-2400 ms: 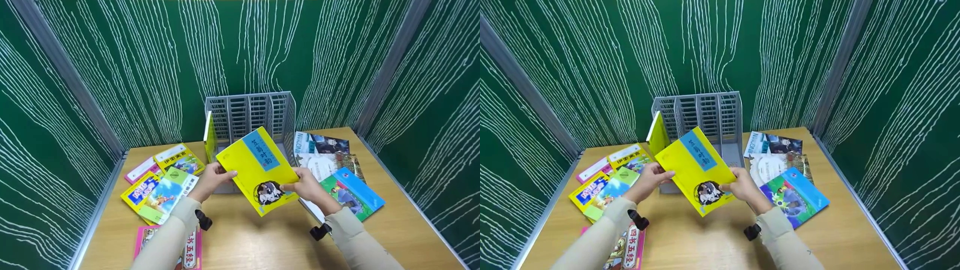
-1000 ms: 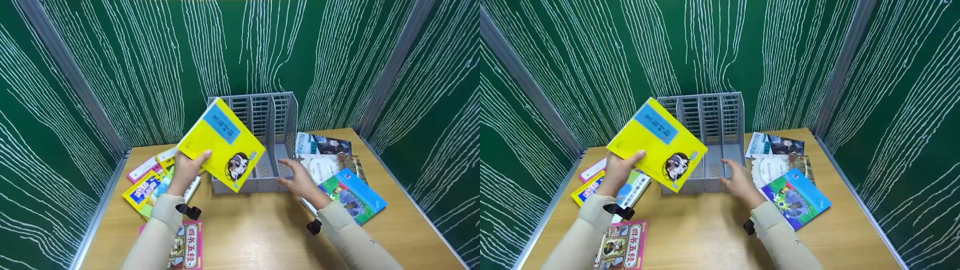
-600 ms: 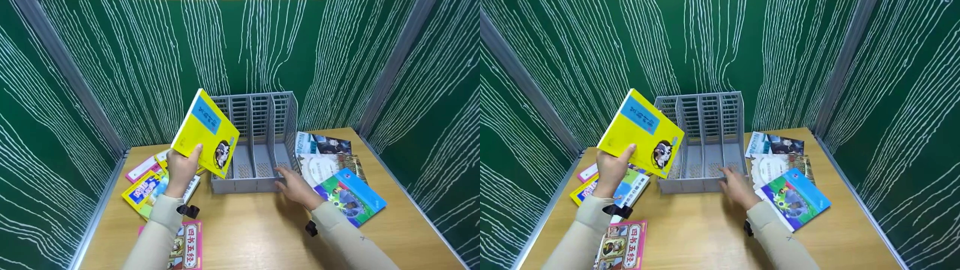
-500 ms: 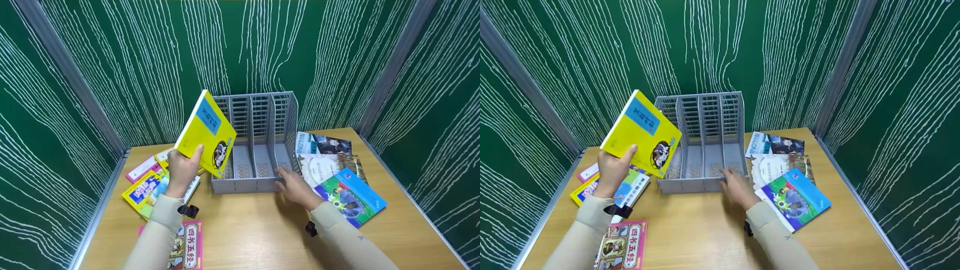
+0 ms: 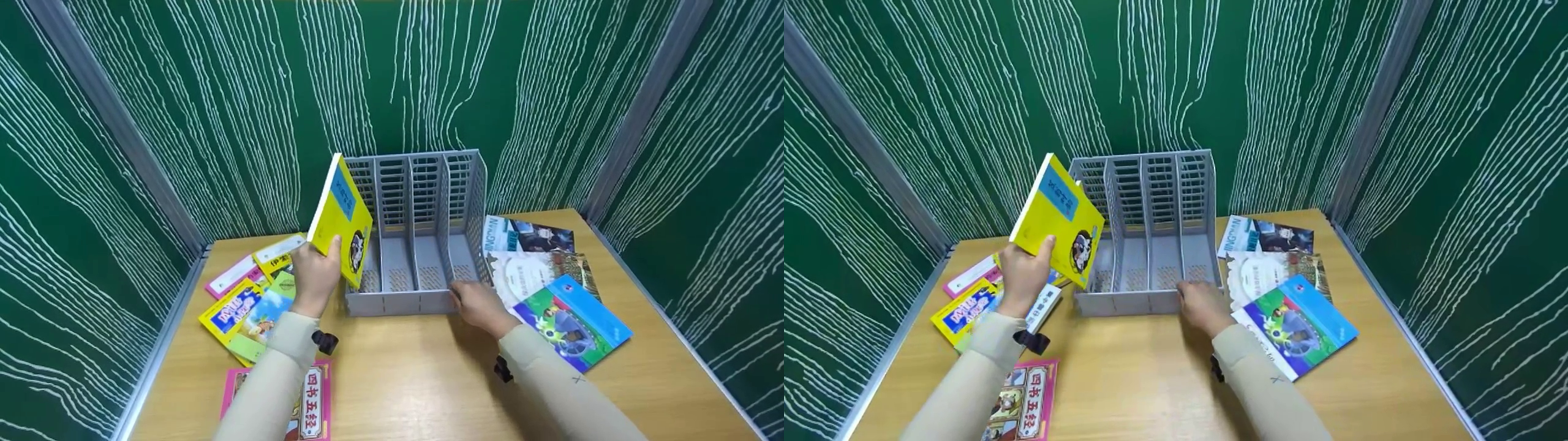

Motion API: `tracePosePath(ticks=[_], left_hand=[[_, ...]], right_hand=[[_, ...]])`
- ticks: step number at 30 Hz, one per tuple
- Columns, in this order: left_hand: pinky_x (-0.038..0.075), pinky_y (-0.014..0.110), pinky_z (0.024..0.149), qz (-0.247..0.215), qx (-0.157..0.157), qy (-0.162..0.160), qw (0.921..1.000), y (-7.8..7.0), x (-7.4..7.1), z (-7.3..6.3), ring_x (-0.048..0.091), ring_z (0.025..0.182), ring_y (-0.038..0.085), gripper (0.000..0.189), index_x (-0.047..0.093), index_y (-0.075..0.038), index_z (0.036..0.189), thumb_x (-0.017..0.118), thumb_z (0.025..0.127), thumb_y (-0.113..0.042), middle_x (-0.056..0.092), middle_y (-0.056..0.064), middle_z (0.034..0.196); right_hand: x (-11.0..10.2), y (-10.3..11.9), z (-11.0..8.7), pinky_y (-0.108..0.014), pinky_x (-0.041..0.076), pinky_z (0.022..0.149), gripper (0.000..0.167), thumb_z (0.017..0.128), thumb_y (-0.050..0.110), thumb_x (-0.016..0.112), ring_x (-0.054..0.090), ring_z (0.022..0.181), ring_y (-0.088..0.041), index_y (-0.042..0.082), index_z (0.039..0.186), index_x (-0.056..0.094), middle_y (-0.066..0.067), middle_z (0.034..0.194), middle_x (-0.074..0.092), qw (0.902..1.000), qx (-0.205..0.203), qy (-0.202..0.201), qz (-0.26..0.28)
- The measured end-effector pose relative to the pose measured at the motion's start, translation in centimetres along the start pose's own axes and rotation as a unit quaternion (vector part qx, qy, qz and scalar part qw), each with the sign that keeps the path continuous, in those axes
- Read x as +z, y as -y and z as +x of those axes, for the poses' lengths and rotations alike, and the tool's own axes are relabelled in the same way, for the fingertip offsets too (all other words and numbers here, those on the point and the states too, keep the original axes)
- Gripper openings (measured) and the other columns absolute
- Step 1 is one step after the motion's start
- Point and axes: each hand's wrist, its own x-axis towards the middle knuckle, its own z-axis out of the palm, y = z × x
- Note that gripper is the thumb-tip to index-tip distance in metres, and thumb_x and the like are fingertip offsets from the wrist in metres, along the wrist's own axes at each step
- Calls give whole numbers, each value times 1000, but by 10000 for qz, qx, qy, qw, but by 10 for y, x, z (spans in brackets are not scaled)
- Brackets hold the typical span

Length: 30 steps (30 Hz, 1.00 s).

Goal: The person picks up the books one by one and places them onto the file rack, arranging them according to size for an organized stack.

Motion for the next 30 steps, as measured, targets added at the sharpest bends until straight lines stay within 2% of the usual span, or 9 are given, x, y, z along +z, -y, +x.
tracePosePath(ticks=[5, 8, 13, 16, 18, 24, 30], left_hand=[[63, 48, 54, 291, 16, -173, 9994, 11, 21, 1, 78, 70, 39, 22, 76, 14, 107, 70, 101, -6, 80, 30, 94], [65, 48, 55, 442, 45, -175, 9989, 19, 33, -1, 81, 75, 41, 23, 76, 14, 110, 69, 102, -7, 80, 31, 98], [64, 50, 57, 676, 292, -239, 9970, 32, 49, -6, 79, 75, 42, 17, 75, 12, 104, 70, 101, -3, 79, 30, 93], [64, 50, 59, 743, 429, -158, 9962, 39, 56, -7, 77, 73, 42, 12, 74, 11, 103, 70, 100, 0, 78, 30, 91], [66, 48, 65, 847, 482, -83, 9952, 44, 59, -8, 79, 78, 42, 12, 74, 10, 106, 70, 100, 1, 79, 29, 93], [68, 50, 77, 1114, 416, 100, 9929, 54, 68, -12, 80, 89, 44, 15, 73, 8, 114, 69, 101, 0, 79, 29, 102], [66, 52, 71, 1318, 186, 163, 9910, 61, 76, -13, 79, 83, 42, 15, 72, 6, 115, 67, 103, -2, 79, 28, 98]], right_hand=[[0, -1, 0, -57, 56, 71, 21, 107, 8, 63, 64, 69, -32, 9, 86, 61, -10, 74, 66, 10000, 17, -13, 16], [0, -2, 0, -55, 54, 69, 22, 107, 8, 63, 60, 67, -30, 9, 86, 60, -9, 73, 64, 10000, 58, 23, 77], [-1, -2, 1, -51, 54, 67, 21, 108, 8, 62, 56, 67, -26, 9, 87, 61, -7, 73, 62, 9998, 116, 104, 159], [-1, -2, 1, -50, 54, 68, 20, 108, 9, 62, 57, 68, -26, 8, 88, 62, -7, 73, 63, 9997, 133, 74, 180], [-2, -2, 1, -51, 54, 69, 19, 108, 9, 63, 59, 69, -26, 8, 89, 64, -7, 74, 64, 9997, 127, 35, 186], [-2, -1, 1, -52, 55, 70, 19, 108, 10, 63, 61, 70, -27, 8, 89, 65, -9, 76, 66, 9997, 161, 31, 160], [0, -1, 0, -49, 52, 67, 22, 108, 10, 63, 56, 68, -25, 8, 86, 62, -6, 73, 61, 9997, 160, 0, 194]])
